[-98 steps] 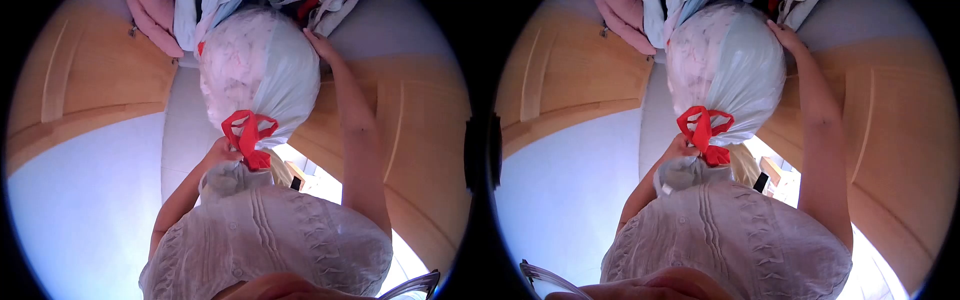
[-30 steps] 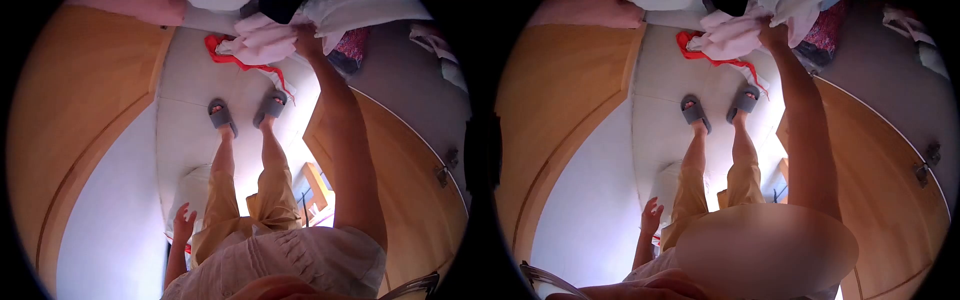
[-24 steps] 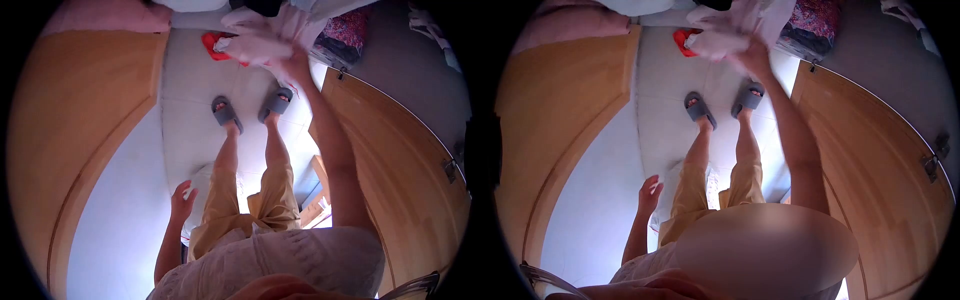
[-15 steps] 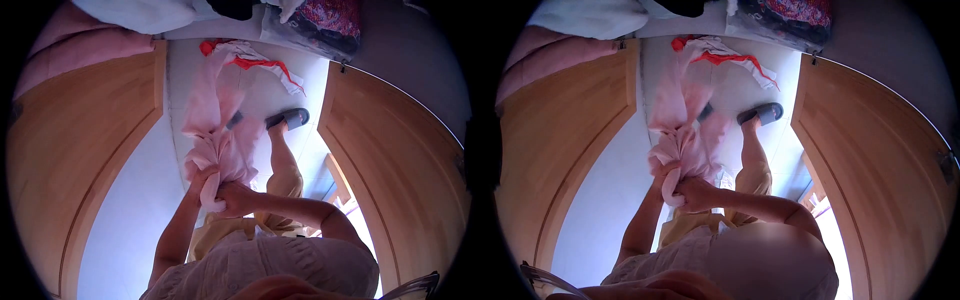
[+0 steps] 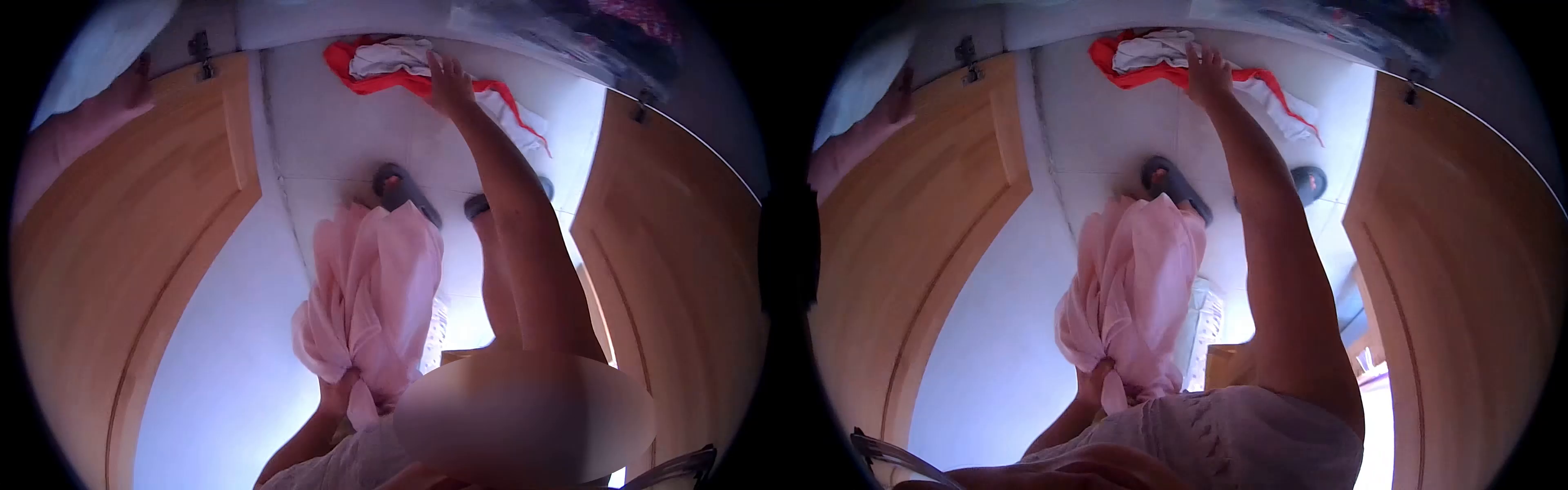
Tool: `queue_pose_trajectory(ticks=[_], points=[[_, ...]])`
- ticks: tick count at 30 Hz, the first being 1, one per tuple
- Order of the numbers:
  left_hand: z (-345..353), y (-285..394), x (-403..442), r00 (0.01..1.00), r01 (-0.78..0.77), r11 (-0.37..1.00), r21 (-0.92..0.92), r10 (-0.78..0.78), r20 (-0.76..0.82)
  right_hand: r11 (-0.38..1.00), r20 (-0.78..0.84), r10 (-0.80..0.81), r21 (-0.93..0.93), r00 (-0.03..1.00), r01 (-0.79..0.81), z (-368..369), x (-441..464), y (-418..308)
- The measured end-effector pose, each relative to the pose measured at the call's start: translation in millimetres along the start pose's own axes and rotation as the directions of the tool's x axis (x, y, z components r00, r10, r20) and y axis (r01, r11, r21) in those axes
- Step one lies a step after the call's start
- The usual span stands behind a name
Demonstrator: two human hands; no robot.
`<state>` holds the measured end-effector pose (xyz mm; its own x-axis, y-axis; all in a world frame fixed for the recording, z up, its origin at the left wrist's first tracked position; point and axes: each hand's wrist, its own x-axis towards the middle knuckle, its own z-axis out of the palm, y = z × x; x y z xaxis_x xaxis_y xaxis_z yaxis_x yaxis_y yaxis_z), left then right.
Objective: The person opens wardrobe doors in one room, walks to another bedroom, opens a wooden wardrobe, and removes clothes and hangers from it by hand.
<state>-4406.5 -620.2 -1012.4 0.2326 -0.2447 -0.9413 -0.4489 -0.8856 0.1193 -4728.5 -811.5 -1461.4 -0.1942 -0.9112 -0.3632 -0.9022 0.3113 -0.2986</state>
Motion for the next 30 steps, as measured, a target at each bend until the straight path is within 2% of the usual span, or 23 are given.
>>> queue_pose_trajectory(ticks=[1, 3, 4, 5, 6, 8, 10, 12, 13, 14, 15, 17, 18, 19, 20, 21, 23, 24, 25, 26, 27, 29, 30], points=[[4, 1, 2, 1.000, -0.002, 1.000, 0.009, 0.002, -0.012, 1.000, -0.003, 0.001, 0.014, 1.000, -0.001, 9, 1, -7], [7, -4, 3, 0.981, -0.110, 0.993, -0.033, 0.103, -0.164, 0.998, -0.124, 0.057, 0.017, 0.991, -0.056, 31, 3, -14], [4, -8, 3, 0.986, -0.086, 0.994, -0.065, 0.076, -0.150, 0.997, -0.167, 0.075, 0.021, 0.983, -0.073, 44, 6, -16], [-2, -19, 4, 0.984, -0.092, 0.994, -0.065, 0.081, -0.157, 0.994, -0.138, 0.090, 0.071, 0.986, -0.081, 75, 7, -6], [-9, -27, 6, 0.960, -0.241, 0.940, 0.243, 0.267, -0.082, 0.989, -0.102, 0.108, 0.117, 0.989, -0.096, 85, 2, -3], [-14, -33, 1, 0.906, -0.379, 0.769, 0.515, 0.421, 0.039, 0.945, 0.187, 0.230, 0.194, 0.955, -0.265, 82, -26, -6], [-1, -10, 0, 0.973, -0.107, 0.976, 0.190, 0.142, -0.183, 0.756, 0.257, 0.359, 0.484, 0.897, -0.441, 31, -62, -25], [5, -11, -1, 0.968, -0.146, 0.979, 0.140, 0.171, -0.186, 0.442, 0.422, 0.239, 0.755, 0.875, -0.485, 11, -88, -21], [6, -21, 6, 0.962, -0.183, 0.979, 0.087, 0.197, -0.191, 0.359, 0.277, 0.194, 0.873, 0.941, -0.331, 16, -110, -20], [-2, -37, 14, 0.950, -0.250, 0.946, 0.207, 0.281, -0.136, 0.334, 0.261, 0.172, 0.892, 0.950, -0.305, -75, -130, -39], [-2, -46, 19, 0.947, -0.269, 0.941, 0.205, 0.296, -0.120, 0.379, 0.099, 0.139, 0.914, 0.985, -0.145, -112, -149, -47], [3, -48, 22, 0.945, -0.212, 0.904, 0.371, 0.287, -0.158, 0.315, 0.086, 0.125, 0.941, 0.988, -0.122, -190, -177, -55], [3, -37, 18, 0.951, -0.237, 0.928, 0.287, 0.282, -0.129, 0.326, 0.093, 0.142, 0.936, 0.986, -0.135, -216, -187, -58], [7, -28, 11, 0.956, -0.246, 0.948, 0.203, 0.272, -0.113, 0.237, 0.207, 0.162, 0.941, 0.965, -0.242, -236, -196, -56], [3, -30, 2, 0.961, -0.227, 0.951, 0.211, 0.254, -0.108, 0.141, 0.326, 0.171, 0.926, 0.930, -0.351, -265, -199, -65], [3, -37, -1, 0.954, -0.258, 0.945, 0.201, 0.282, -0.101, 0.226, 0.247, 0.130, 0.936, 0.960, -0.271, -300, -205, -67], [10, -46, 11, 0.936, -0.318, 0.930, 0.184, 0.339, -0.092, -0.075, 0.299, 0.088, 0.953, 0.950, -0.293, -341, -220, -70], [14, -58, 6, 0.923, -0.310, 0.928, 0.207, 0.346, -0.168, -0.080, 0.307, 0.090, 0.950, 0.947, -0.301, -356, -224, -63], [16, -67, 0, 0.902, -0.302, 0.926, 0.226, 0.354, -0.246, -0.173, 0.341, 0.104, 0.931, 0.934, -0.320, -367, -227, -59], [24, -50, -17, 0.900, -0.295, 0.927, 0.231, 0.351, -0.258, -0.271, 0.373, 0.110, 0.903, 0.921, -0.334, -374, -228, -48], [31, -33, -34, 0.892, -0.268, 0.918, 0.292, 0.351, -0.284, -0.285, 0.378, 0.099, 0.897, 0.920, -0.337, -367, -236, -32], [39, -8, -48, 0.878, -0.252, 0.901, 0.352, 0.366, -0.309, -0.669, 0.304, -0.052, 0.696, 0.951, -0.260, -358, -239, -11], [43, -3, -53, 0.893, -0.161, 0.906, 0.391, 0.302, -0.332, -0.692, 0.228, -0.158, 0.669, 0.961, -0.272, -367, -243, -1]])
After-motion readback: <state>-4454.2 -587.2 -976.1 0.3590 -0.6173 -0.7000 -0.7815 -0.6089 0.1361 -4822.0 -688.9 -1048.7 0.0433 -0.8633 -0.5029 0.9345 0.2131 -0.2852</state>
